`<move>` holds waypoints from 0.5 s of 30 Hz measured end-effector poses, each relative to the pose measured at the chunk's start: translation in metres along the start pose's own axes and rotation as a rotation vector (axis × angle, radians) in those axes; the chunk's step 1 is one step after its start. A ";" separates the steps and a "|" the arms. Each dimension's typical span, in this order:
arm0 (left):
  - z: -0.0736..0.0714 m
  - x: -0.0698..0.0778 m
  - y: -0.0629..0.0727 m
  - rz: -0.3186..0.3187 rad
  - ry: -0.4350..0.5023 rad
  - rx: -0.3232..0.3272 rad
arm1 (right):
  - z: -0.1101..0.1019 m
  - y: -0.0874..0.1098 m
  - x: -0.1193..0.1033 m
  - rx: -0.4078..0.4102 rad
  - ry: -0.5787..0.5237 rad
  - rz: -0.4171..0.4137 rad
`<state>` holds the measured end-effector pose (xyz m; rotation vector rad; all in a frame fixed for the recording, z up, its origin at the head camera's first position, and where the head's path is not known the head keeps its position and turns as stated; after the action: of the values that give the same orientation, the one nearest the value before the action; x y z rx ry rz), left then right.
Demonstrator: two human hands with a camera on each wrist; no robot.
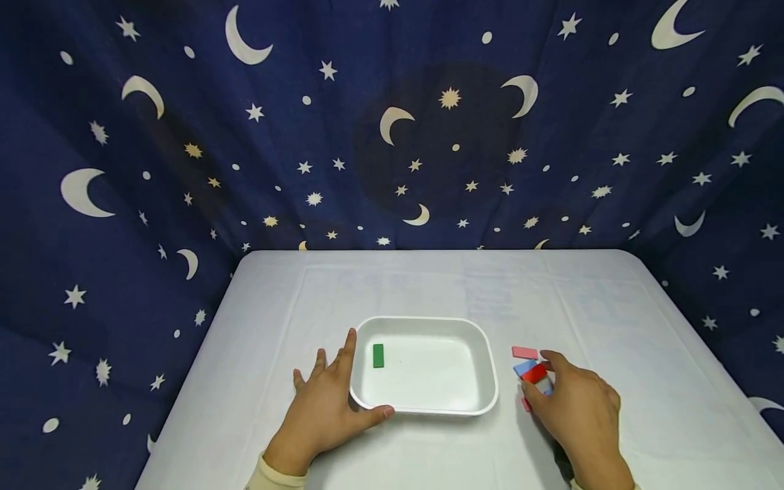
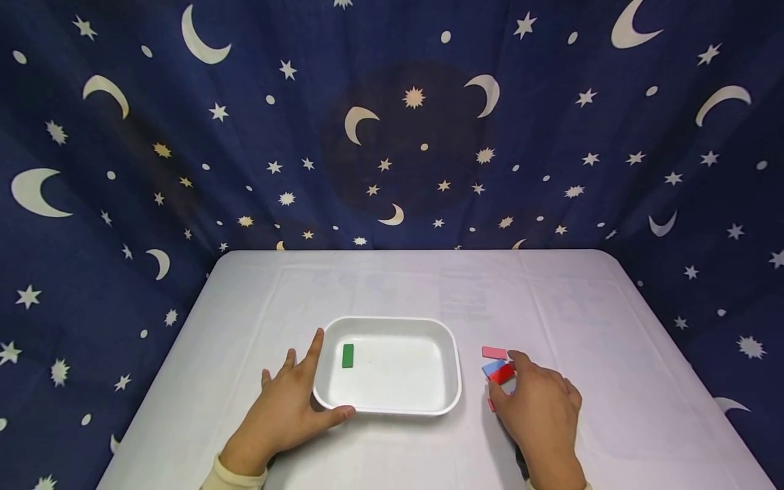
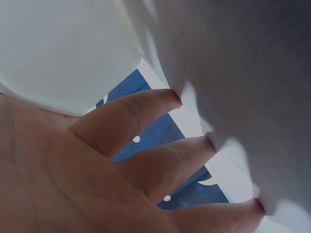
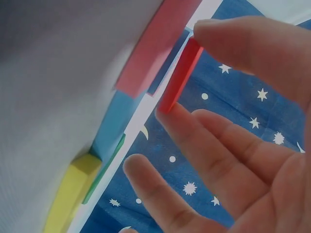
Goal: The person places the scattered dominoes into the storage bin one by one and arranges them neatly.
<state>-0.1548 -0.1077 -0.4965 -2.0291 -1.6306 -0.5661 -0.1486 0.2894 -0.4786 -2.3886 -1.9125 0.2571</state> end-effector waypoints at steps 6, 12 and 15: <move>0.000 0.000 0.000 0.004 0.005 0.000 | 0.000 0.001 -0.002 0.013 -0.024 -0.031; 0.000 -0.002 0.000 -0.006 0.000 -0.009 | 0.001 0.001 -0.005 0.013 -0.038 -0.050; 0.001 -0.002 -0.001 -0.014 0.003 -0.017 | 0.001 0.001 -0.005 0.012 -0.036 -0.054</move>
<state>-0.1560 -0.1089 -0.4984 -2.0292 -1.6449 -0.5899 -0.1490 0.2840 -0.4793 -2.3360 -1.9815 0.3094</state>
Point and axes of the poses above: each hand's wrist, its own y-axis away from the middle knuckle, its own z-axis out of the palm, x = y × z, the point moved 8 cm from there along -y, towards the middle knuckle, and after that the axes turned 14 degrees about y, right-handed, at the moved point
